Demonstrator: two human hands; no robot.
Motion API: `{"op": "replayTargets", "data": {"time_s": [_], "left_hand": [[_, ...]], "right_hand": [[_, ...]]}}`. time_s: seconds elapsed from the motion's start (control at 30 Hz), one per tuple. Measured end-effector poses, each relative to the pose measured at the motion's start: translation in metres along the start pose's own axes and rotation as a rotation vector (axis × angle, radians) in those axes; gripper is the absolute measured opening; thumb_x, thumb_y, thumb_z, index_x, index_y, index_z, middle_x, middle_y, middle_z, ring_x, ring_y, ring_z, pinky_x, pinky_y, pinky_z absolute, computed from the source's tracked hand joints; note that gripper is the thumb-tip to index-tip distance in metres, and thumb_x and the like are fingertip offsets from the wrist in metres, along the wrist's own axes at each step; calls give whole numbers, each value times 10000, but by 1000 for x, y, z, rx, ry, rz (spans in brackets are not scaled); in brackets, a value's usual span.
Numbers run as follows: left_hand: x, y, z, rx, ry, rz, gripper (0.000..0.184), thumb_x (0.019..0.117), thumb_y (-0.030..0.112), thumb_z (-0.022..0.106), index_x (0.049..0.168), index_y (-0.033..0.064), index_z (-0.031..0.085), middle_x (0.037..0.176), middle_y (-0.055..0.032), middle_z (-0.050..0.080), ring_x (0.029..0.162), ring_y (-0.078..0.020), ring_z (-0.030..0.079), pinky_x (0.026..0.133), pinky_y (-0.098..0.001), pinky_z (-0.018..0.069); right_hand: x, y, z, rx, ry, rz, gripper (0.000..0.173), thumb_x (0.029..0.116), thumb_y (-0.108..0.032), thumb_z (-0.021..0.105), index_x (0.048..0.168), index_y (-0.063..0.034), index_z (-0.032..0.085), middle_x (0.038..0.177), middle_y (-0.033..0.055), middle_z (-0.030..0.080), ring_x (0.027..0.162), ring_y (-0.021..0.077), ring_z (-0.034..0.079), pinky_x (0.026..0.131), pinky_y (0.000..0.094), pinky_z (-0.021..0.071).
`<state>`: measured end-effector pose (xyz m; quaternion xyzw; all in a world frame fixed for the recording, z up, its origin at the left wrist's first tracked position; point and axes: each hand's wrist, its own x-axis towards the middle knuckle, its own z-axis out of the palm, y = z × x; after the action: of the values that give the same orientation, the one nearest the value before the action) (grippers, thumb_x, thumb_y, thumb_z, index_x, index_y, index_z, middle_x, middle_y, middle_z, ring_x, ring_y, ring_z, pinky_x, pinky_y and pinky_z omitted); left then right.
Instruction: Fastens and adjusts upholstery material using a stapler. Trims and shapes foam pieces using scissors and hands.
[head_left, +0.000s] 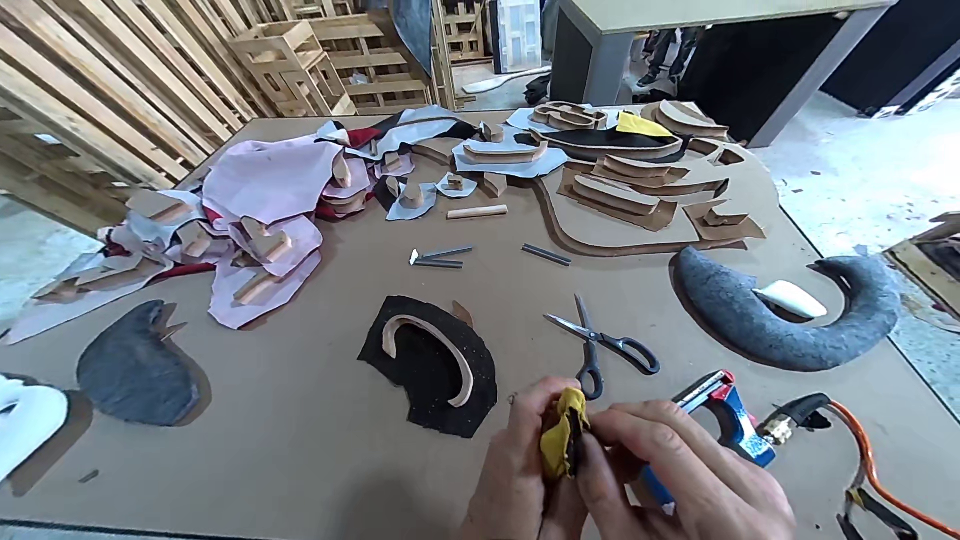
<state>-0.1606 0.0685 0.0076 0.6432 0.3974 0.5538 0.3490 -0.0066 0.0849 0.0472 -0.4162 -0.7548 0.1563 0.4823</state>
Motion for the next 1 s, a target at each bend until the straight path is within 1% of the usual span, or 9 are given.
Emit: {"op": "replayTargets", "data": {"time_s": [0.17, 0.33, 0.43, 0.53, 0.57, 0.63, 0.73, 0.87, 1.0], "left_hand": [[-3, 5, -2, 132, 27, 46, 426, 1035, 236, 590, 1399, 56, 462, 1144, -76, 644, 1025, -80, 655, 894, -254, 585], [-5, 9, -5, 102, -4, 37, 419, 1022, 218, 590, 1376, 34, 462, 1120, -92, 651, 1007, -90, 662, 879, -258, 583], [-7, 7, -3, 94, -19, 5, 430, 1030, 242, 588, 1384, 30, 467, 1125, -90, 655, 1019, -92, 660, 885, -259, 584], [-9, 5, -3, 83, -5, -23, 409, 1026, 182, 593, 1379, 11, 479, 1120, -97, 661, 1007, -100, 668, 875, -271, 596], [-9, 5, -3, 62, -4, -33, 404, 1027, 174, 587, 1379, 9, 475, 1117, -93, 657, 993, -95, 665, 860, -268, 596], [-9, 4, -5, -21, -20, -35, 400, 1030, 172, 564, 1379, 11, 453, 1113, -82, 638, 974, -91, 655, 837, -267, 592], [-7, 1, -7, -82, -41, -6, 407, 1051, 217, 548, 1386, 13, 437, 1130, -87, 636, 996, -98, 656, 861, -272, 589], [-8, -1, -8, 26, -61, 50, 416, 1039, 219, 565, 1393, 34, 447, 1194, -80, 625, 1039, -61, 642, 895, -227, 569], [-8, -3, -13, 205, -57, 88, 433, 1029, 266, 572, 1397, 62, 471, 1184, -80, 628, 1042, -70, 639, 899, -227, 567]], "right_hand": [[-3, 0, 0, -7, 26, 2, 135, 908, -186, 703, 902, -55, 733, 834, 49, 704, 673, 51, 649, 529, 177, 523], [-5, 3, -4, -18, 54, -106, 168, 951, -214, 659, 903, -59, 702, 825, 48, 696, 717, 61, 656, 588, 168, 524], [-8, 6, 5, -112, 93, -156, 182, 916, -260, 691, 835, -97, 679, 760, 25, 673, 671, 78, 642, 554, 194, 506], [-10, 9, 14, -167, 118, -163, 164, 869, -256, 713, 784, -125, 665, 729, 5, 649, 640, 80, 613, 517, 207, 470], [-10, 9, 13, -135, 88, -146, 145, 871, -241, 709, 798, -120, 674, 753, 12, 660, 657, 81, 623, 523, 209, 480], [-9, 8, 3, 47, -31, -78, 139, 917, -216, 666, 863, -94, 705, 825, 42, 698, 711, 94, 661, 554, 229, 526], [-1, 5, -14, 389, -173, 134, 267, 1018, -281, 614, 931, -50, 716, 846, 52, 692, 673, 86, 655, 539, 250, 563], [13, 0, -24, 580, -252, 385, 152, 981, -168, 640, 920, -56, 721, 754, 0, 677, 569, 46, 598, 473, 220, 502], [15, -2, -23, 530, -277, 441, 75, 916, -146, 692, 884, -89, 730, 729, -24, 678, 554, 44, 592, 458, 222, 491]]}}
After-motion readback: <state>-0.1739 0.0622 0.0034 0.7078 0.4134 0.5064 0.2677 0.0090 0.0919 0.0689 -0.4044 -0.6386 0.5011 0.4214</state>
